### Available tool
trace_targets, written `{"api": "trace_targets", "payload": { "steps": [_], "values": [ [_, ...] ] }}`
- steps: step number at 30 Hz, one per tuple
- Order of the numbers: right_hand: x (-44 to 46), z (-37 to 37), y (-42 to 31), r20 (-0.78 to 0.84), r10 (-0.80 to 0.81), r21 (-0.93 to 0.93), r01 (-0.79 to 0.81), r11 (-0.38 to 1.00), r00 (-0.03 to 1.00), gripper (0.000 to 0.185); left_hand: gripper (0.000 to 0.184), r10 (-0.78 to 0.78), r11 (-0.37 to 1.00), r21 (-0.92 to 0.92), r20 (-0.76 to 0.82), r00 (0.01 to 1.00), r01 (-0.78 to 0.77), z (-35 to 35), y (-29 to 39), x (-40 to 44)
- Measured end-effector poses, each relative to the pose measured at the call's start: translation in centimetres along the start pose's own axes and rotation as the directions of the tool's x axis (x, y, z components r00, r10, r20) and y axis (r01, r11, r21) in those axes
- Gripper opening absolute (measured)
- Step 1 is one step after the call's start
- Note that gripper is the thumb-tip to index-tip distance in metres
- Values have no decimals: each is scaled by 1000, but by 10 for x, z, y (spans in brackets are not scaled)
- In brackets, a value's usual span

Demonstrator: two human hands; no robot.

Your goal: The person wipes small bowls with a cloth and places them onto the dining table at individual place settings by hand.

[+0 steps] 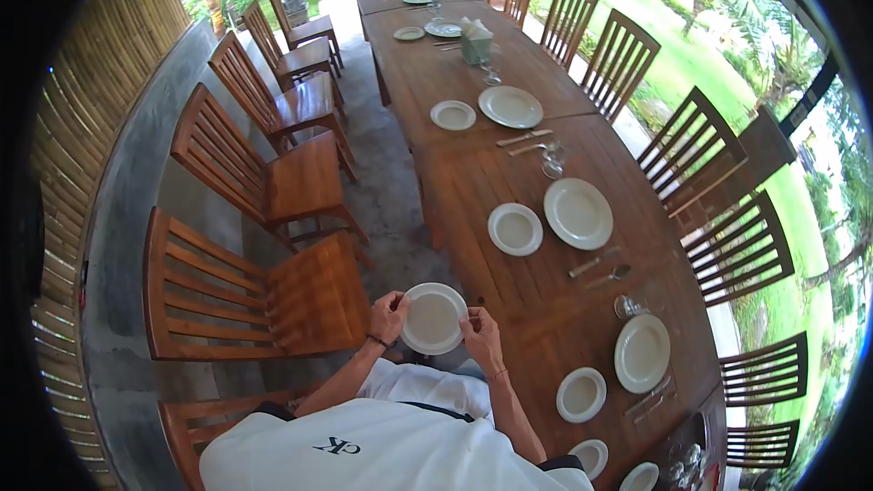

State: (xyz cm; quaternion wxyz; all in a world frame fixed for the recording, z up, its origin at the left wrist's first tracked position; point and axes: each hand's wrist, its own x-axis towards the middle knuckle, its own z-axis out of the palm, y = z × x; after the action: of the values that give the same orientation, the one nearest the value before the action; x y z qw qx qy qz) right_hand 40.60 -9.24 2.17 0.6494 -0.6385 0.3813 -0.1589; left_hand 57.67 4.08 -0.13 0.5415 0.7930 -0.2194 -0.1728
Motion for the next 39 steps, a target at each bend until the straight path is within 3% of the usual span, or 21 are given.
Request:
{"api": "trace_targets", "payload": {
  "steps": [7,12,17,19,22,29,31,39],
  "values": [
    [62,52,-10,168,4,-69,8,998,986,18,23,-112,994,-13,-141,984,111,-27,-35,47],
    [130,71,-30,169,78,-179,-47,983,983,18,22,-233,972,-50,-68,970,230,-34,-58,92],
    [246,100,-31,236,30,-145,4,989,971,19,24,-210,978,-3,-33,977,210,-58,-54,183],
    [288,118,-42,251,8,-157,32,987,968,19,26,-248,965,96,12,969,246,-71,-57,222],
    [348,140,-75,289,-78,-88,108,990,954,18,27,-208,978,8,-64,976,209,-83,-51,284],
    [431,172,-123,334,-145,-68,177,982,931,17,26,-177,981,54,-164,970,188,-102,-26,380],
    [439,178,-140,363,35,-63,-13,998,931,20,25,-233,972,-1,-184,955,237,-103,-36,395],
    [524,223,-142,407,178,-132,-134,982,896,20,22,-279,958,16,-171,945,286,-126,-61,501]
  ]
}}
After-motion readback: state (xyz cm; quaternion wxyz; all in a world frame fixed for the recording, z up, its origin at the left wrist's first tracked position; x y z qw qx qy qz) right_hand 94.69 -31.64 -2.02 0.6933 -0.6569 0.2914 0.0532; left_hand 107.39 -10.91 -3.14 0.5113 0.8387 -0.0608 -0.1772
